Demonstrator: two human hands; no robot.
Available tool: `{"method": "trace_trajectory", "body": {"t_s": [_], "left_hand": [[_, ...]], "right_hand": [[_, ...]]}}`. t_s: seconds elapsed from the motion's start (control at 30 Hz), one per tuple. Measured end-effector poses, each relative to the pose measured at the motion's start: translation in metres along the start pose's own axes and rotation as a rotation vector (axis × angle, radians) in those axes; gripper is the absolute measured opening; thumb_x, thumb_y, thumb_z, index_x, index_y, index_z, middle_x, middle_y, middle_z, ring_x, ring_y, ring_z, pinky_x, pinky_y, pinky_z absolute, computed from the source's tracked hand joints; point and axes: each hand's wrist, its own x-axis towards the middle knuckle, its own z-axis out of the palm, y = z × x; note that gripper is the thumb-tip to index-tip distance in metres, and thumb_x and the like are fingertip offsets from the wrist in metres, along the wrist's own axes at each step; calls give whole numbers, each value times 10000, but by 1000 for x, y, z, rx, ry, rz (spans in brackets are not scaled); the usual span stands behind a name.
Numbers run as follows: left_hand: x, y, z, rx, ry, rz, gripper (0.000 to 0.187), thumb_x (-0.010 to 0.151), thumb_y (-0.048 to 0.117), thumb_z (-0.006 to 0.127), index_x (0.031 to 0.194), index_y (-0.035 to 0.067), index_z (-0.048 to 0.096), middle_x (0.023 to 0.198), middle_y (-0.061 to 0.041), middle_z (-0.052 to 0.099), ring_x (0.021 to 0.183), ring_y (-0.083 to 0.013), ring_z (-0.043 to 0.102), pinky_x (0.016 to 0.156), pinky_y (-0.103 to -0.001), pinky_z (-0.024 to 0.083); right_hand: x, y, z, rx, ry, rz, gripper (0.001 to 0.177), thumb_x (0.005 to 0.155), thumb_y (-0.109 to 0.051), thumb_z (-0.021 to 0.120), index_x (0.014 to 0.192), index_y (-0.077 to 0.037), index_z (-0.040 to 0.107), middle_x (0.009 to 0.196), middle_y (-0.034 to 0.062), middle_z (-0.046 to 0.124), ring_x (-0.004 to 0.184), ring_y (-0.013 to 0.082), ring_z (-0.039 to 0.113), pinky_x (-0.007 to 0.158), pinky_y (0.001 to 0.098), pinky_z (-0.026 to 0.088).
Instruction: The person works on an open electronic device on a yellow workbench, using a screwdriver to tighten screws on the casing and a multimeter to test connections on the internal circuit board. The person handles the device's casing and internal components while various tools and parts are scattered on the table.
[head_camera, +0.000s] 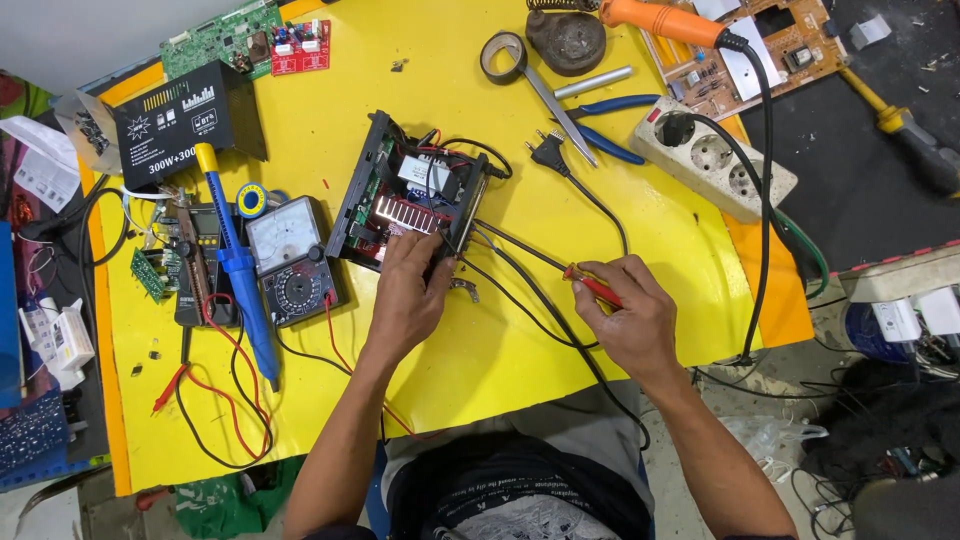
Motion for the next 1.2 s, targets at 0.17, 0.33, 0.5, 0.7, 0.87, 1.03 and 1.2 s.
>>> {"method": "trace_trajectory", "body": {"t_s": [0.17, 0.33, 0.5, 0.7, 0.87, 1.03, 1.2], "left_hand": [[-1, -11, 14, 12, 88, 34, 250, 960, 79, 634, 1164, -28, 731, 1027, -173, 658, 1020, -286, 575, 883, -392, 509], [-5, -9, 13, 30, 144, 27, 237, 960, 69, 626, 1150, -20, 735, 1021, -174, 659, 1014, -287, 577, 878, -384, 517], [-8, -21, 30, 376, 203, 57, 356, 833, 180, 678, 1166, 57, 705, 1015, -71, 616, 1008, -229, 509, 872, -393, 432], [-11, 3, 60, 719, 491, 129, 677, 680, 234, 765, 1285, 14, 557, 1047, -112, 535, 994, -289, 494, 805, -433, 364], [11, -23, 84, 906, 716, 206, 369, 785, 296, 704, 1071, 79, 620, 881, -70, 491, 858, -259, 501, 744, -425, 358], [17, -10, 79, 997, 773, 229, 90, 914, 220, 604, 872, 142, 583, 792, -37, 455, 781, -242, 487, 732, -418, 369], [17, -2, 78, 979, 797, 194, 130, 955, 155, 565, 825, 151, 556, 785, -33, 466, 793, -233, 495, 745, -424, 376]], "right_hand": [[4, -5, -3, 37, 21, 52, 227, 1025, -212, 687, 1125, -15, 741, 864, 165, 637, 661, 291, 638, 531, 341, 523], [25, -18, -1, -284, 58, -116, 236, 1063, -217, 667, 1157, -5, 709, 880, 128, 635, 696, 294, 652, 601, 375, 522], [62, 5, 28, -584, 178, -290, 219, 1052, -240, 705, 1149, -45, 713, 904, 84, 594, 793, 254, 637, 691, 371, 486], [66, -27, 69, -567, 130, -451, 150, 1025, -218, 659, 1092, -88, 692, 943, 75, 544, 874, 258, 583, 750, 363, 454], [79, -25, 97, -243, -418, 75, 190, 998, -289, 632, 1066, -140, 728, 896, 49, 667, 875, 264, 691, 723, 429, 568], [93, -27, 95, -158, -593, 255, 206, 958, -233, 649, 1124, -142, 730, 976, 85, 726, 949, 322, 723, 783, 512, 574], [94, -26, 96, -160, -630, 281, 203, 976, -243, 629, 1123, -127, 707, 986, 81, 716, 964, 326, 718, 802, 516, 567]]}}
